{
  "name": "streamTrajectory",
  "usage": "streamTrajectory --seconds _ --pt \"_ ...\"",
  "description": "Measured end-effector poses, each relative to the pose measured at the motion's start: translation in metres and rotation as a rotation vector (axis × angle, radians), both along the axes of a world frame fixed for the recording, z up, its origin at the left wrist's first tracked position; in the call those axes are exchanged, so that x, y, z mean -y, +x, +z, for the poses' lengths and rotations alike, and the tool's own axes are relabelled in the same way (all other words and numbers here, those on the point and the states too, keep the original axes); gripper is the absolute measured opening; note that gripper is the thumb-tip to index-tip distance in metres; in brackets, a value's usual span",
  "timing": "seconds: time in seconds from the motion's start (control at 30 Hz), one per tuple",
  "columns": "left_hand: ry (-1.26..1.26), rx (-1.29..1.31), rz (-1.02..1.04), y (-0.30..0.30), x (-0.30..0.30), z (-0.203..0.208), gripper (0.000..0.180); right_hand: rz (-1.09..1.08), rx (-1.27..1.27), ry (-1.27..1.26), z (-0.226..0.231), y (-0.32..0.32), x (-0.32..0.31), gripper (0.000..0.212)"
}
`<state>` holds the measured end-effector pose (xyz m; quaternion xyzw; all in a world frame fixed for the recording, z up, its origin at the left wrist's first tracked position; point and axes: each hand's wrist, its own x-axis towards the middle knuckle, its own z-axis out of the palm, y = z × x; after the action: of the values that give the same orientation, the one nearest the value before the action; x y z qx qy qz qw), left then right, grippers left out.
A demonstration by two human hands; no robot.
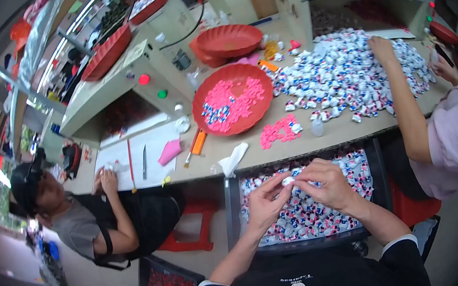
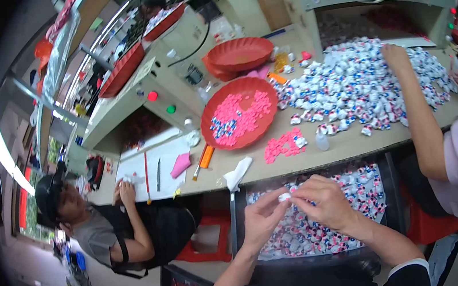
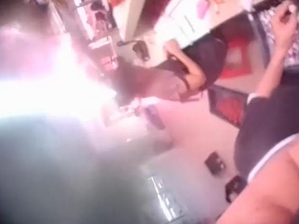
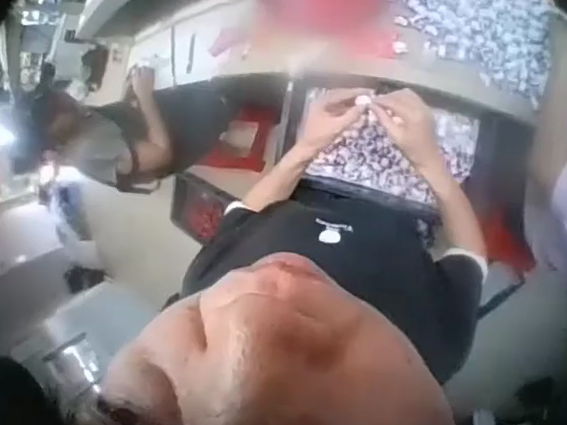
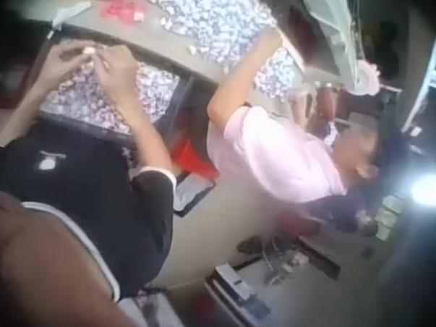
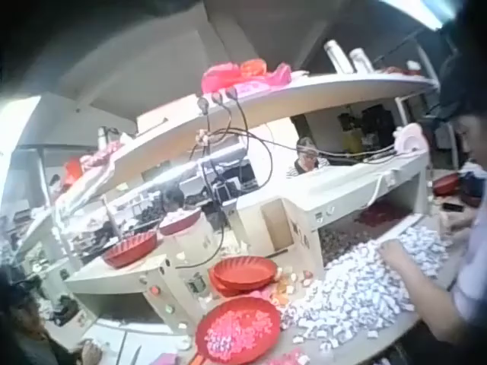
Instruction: Gluing small pink plastic decorative pieces onto white and blue plastic figurines on a factory assembly line.
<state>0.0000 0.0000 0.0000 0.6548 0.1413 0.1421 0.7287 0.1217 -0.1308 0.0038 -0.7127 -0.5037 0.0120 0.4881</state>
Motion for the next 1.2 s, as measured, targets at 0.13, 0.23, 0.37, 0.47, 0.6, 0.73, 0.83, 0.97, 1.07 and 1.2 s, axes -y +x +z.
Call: streamTrajectory --seconds 0.13,0.23,0.37,0.47,0.6,0.73,0.83,0.97,1.07,1.2 --pt "0.224 -0.029 0.081 -0.023 -0.035 -0.009 0.028 0.008 -0.018 0.224 -0.016 -0.030 -0.029 0.011" --pt "0.069 -0.046 0.207 -0.015 0.001 -0.027 0.026 0.085 0.079 0.222 -0.037 -0.021 -0.006 0.014" --pt "0.019 -0.047 0.129 -0.020 -0.008 -0.049 0.025 0.052 0.053 0.326 -0.059 -0.030 -0.012 0.013" --pt "-0.033 -0.029 0.025 -0.012 -0.011 -0.054 0.030 0.001 0.023 0.293 -0.056 -0.029 -0.005 0.013" --pt "-0.066 -0.060 0.011 -0.008 -0.003 -0.046 0.031 0.055 -0.029 0.264 -0.059 -0.025 -0.001 0.011" --pt "-0.084 -0.099 0.037 -0.014 0.006 -0.034 0.031 0.076 0.057 0.336 -0.057 -0.027 0.003 0.011" --pt "-0.086 -0.193 0.092 -0.001 0.013 -0.029 0.033 0.023 0.141 0.268 -0.044 -0.017 0.018 0.009" --pt "-0.170 -0.119 0.036 0.008 0.010 -0.027 0.034 -0.033 -0.119 0.225 -0.030 -0.008 0.019 0.010" --pt "-0.247 -0.070 0.060 0.004 0.005 -0.026 0.035 0.021 -0.169 0.183 -0.028 -0.007 0.010 0.011" --pt "-0.241 -0.059 0.046 0.001 0.001 -0.037 0.033 0.025 -0.158 0.136 -0.029 -0.006 0.005 0.010"
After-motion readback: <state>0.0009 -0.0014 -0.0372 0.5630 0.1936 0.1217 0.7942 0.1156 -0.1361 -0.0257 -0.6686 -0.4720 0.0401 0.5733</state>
